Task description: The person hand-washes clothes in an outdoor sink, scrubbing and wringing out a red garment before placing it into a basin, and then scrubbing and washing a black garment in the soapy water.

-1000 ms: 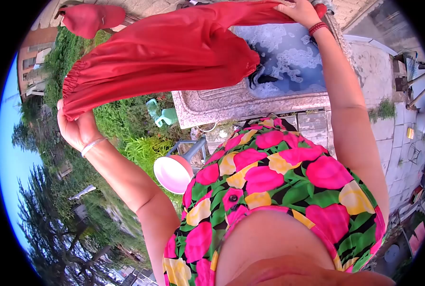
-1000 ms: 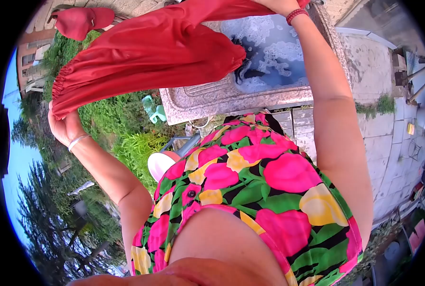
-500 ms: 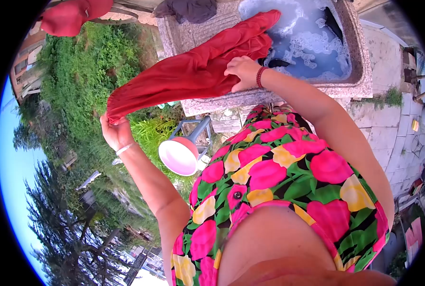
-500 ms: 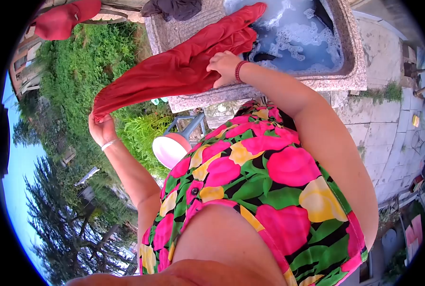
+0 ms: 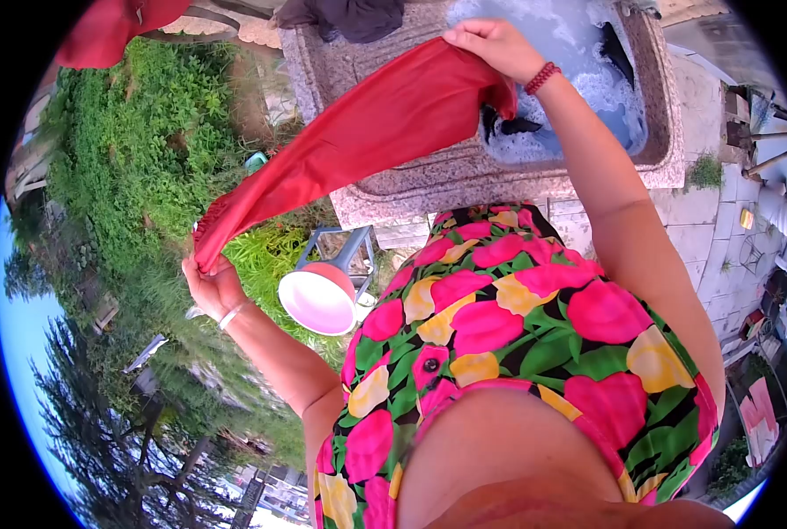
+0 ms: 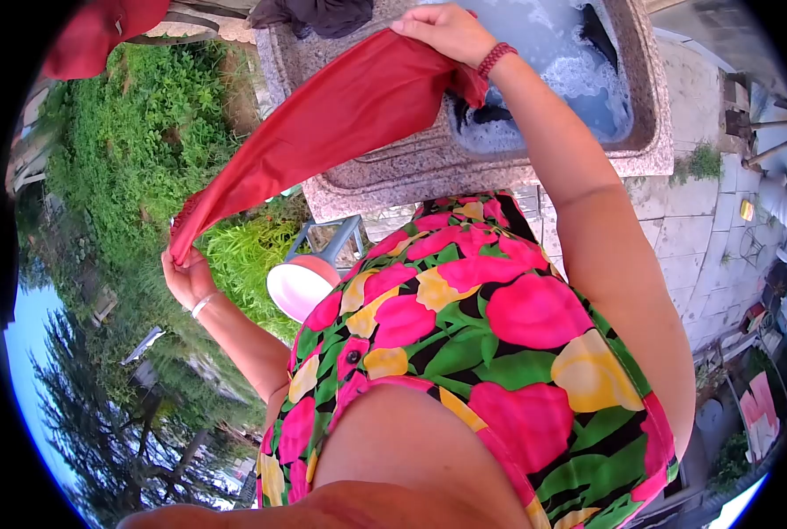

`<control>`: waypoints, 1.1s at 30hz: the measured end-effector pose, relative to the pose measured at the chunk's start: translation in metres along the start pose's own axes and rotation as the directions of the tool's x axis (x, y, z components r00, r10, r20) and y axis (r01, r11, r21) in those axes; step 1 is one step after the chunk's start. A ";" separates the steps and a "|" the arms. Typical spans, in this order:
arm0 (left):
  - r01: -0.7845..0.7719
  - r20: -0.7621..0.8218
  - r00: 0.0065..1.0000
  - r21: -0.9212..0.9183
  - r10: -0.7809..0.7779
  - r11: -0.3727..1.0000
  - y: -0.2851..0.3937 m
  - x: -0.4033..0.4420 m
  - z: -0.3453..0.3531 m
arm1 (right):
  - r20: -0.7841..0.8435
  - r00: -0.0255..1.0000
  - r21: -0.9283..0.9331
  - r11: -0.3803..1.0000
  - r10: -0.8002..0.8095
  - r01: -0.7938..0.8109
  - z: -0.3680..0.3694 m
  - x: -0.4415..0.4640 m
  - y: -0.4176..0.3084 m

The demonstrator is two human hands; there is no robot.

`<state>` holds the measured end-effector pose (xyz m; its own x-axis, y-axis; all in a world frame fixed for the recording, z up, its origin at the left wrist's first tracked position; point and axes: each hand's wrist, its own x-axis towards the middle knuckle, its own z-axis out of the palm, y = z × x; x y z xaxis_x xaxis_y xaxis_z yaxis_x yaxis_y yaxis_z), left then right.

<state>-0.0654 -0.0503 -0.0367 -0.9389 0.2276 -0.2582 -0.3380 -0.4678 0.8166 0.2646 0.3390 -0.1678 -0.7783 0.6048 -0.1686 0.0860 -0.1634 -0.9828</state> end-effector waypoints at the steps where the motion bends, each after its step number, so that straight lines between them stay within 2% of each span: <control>1: 0.012 -0.022 1.000 -0.014 -0.013 1.000 -0.001 0.004 -0.002 | -0.090 0.983 -0.309 0.943 -0.162 0.127 -0.006 0.024 0.019; 3: 0.027 -0.071 0.997 -0.043 -0.030 0.999 0.000 0.018 -0.019 | -0.143 0.967 -0.499 0.859 -0.212 0.115 -0.006 0.052 0.041; 6: 0.106 -0.164 0.981 -0.016 -0.107 0.994 0.007 0.038 -0.060 | -0.252 0.948 -0.627 0.779 -0.195 -0.007 -0.030 0.076 0.105; 9: 0.149 -0.238 0.960 -0.015 -0.149 0.989 0.011 0.046 -0.089 | -0.043 0.987 -0.666 0.741 -0.152 0.085 -0.016 0.036 0.120; 11: 0.143 -0.316 0.940 0.014 -0.132 0.990 0.007 0.039 -0.093 | 0.061 0.947 -0.739 0.623 -0.317 0.256 -0.001 0.009 0.133; 14: 0.220 -0.245 0.946 -0.001 -0.214 0.975 0.002 0.051 -0.121 | -0.031 0.929 -0.779 0.592 -0.370 0.209 0.005 -0.017 0.145; 15: 0.243 -0.220 0.947 0.008 -0.235 0.970 0.000 0.054 -0.123 | 0.013 0.940 -0.748 0.621 -0.341 0.235 0.006 -0.023 0.146; 17: 0.191 -0.320 0.935 0.089 -0.154 0.978 -0.006 0.062 -0.123 | 0.098 0.952 -0.685 0.674 -0.290 0.276 0.003 -0.032 0.143; 18: 0.168 -0.365 0.924 0.131 -0.110 0.977 -0.009 0.066 -0.123 | 0.141 0.981 -0.661 0.725 -0.133 0.193 -0.001 -0.036 0.140; 21: 0.192 -0.339 0.931 0.130 -0.139 0.973 -0.012 0.076 -0.125 | 0.158 0.975 -0.582 0.813 0.158 -0.037 -0.011 -0.038 0.130; 22: 0.198 -0.324 0.935 0.134 -0.146 0.971 -0.012 0.078 -0.127 | 0.141 0.975 -0.562 0.824 0.173 -0.065 -0.017 -0.035 0.133; 25: 0.177 -0.264 0.956 0.171 -0.128 0.969 -0.013 0.081 -0.123 | -0.110 0.984 -0.257 0.952 0.141 -0.165 -0.025 -0.020 0.153; 26: 0.153 -0.239 0.965 0.199 -0.104 0.968 -0.015 0.079 -0.123 | -0.217 0.968 -0.218 0.960 0.127 -0.175 -0.028 -0.016 0.158; 27: 0.125 -0.211 0.975 0.227 -0.076 0.966 -0.016 0.076 -0.120 | -0.309 0.935 -0.245 0.935 0.175 -0.256 -0.028 -0.007 0.160; 29: 0.039 -0.022 0.999 0.341 -0.033 0.939 -0.021 0.060 -0.093 | -0.488 0.835 -0.272 0.865 0.253 -0.421 -0.025 0.009 0.161; 30: -0.012 0.075 0.997 0.387 -0.019 0.922 -0.025 0.049 -0.074 | -0.485 0.771 -0.142 0.833 0.412 -0.535 -0.023 0.016 0.154; 33: -0.087 0.216 0.976 0.485 -0.023 0.870 -0.038 0.017 -0.027 | -0.511 0.759 0.049 0.895 0.403 -0.442 -0.018 0.029 0.174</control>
<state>-0.0704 -0.0515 -0.0866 -0.8945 0.4176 -0.1594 -0.1811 -0.0126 0.9834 0.2684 0.3419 -0.3452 -0.2382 0.7917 -0.5626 0.3909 -0.4521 -0.8018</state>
